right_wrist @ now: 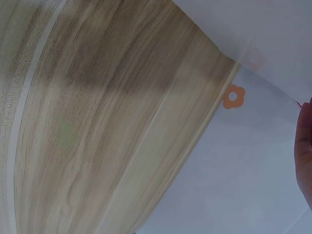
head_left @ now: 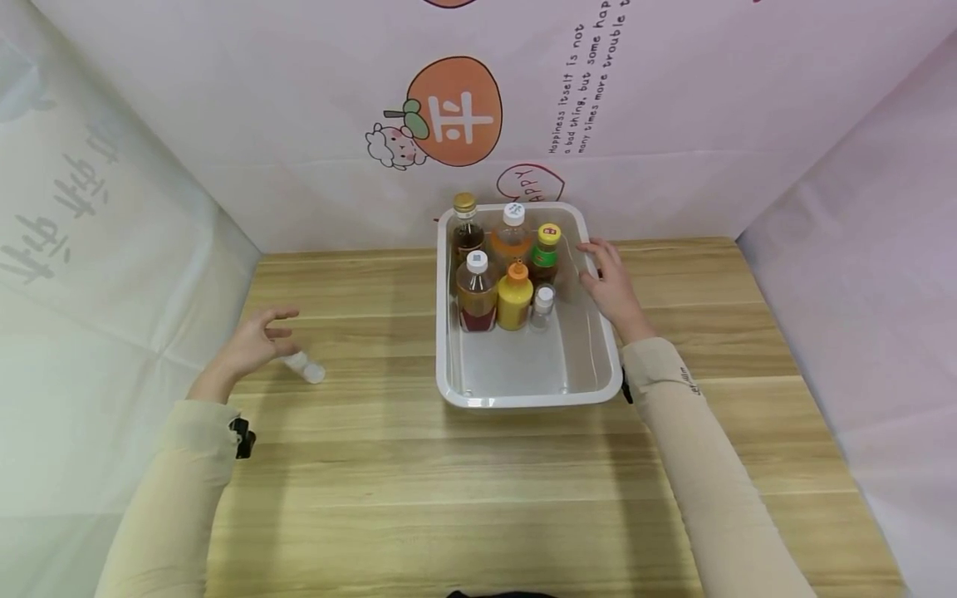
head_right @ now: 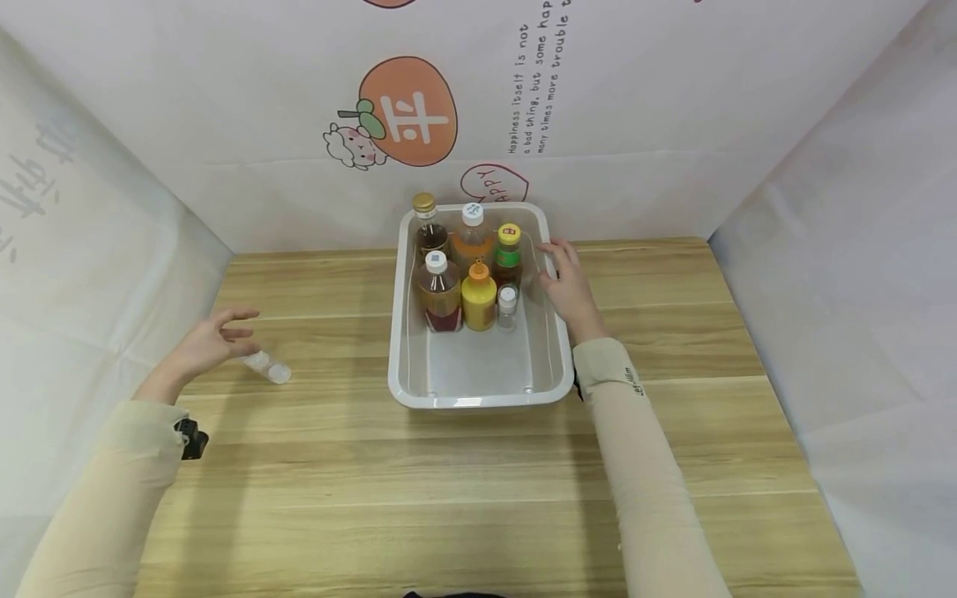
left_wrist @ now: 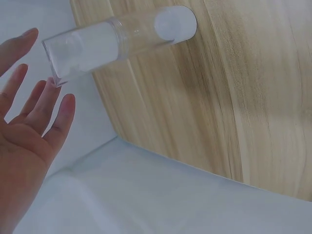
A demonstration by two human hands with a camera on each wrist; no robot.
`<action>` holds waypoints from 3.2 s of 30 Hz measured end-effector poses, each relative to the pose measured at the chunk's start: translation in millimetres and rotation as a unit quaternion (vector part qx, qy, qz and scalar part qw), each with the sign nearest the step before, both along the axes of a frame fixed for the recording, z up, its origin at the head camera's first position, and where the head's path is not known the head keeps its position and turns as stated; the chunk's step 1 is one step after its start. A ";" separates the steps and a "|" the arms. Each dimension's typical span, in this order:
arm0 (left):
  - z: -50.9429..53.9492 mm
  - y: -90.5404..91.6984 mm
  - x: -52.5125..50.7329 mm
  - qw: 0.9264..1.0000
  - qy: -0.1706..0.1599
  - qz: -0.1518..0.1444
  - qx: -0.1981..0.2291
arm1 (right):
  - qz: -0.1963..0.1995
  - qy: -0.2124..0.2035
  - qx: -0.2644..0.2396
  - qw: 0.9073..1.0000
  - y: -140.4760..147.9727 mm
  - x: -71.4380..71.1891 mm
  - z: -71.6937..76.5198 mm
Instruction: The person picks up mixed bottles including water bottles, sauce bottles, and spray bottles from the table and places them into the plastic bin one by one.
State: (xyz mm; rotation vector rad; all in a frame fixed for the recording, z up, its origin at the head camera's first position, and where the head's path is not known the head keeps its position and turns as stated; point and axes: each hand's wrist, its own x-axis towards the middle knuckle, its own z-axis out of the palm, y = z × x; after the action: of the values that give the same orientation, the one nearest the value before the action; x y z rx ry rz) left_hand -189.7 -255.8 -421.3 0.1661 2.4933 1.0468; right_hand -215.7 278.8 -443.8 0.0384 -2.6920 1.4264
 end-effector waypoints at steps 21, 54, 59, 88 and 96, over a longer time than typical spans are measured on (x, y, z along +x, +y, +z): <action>-5.7 -1.2 3.7 1.000 -0.010 -0.021 -0.014 | 0.000 -0.006 -0.013 1.000 1.7 -0.3 0.5; 36.3 46.0 -11.1 0.973 0.155 0.123 0.117 | 0.004 0.001 -0.016 1.000 0.6 0.4 -2.4; 48.8 67.9 -8.5 0.962 0.202 0.134 0.127 | 0.002 0.005 -0.011 1.000 -0.2 0.7 -1.7; 95.1 200.9 -9.7 0.920 0.312 -0.070 0.227 | 0.002 -0.011 -0.021 1.000 0.5 3.2 -0.6; 87.4 227.1 -11.2 0.913 0.314 -0.171 0.197 | 0.002 -0.012 -0.014 1.000 -0.6 3.3 -0.5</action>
State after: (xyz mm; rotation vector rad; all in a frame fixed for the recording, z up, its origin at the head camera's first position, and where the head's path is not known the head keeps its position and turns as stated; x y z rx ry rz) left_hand -200.9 -28.7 -333.9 1.1856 2.5799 1.4974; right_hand -212.4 278.3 -444.3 0.0251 -2.6910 1.4750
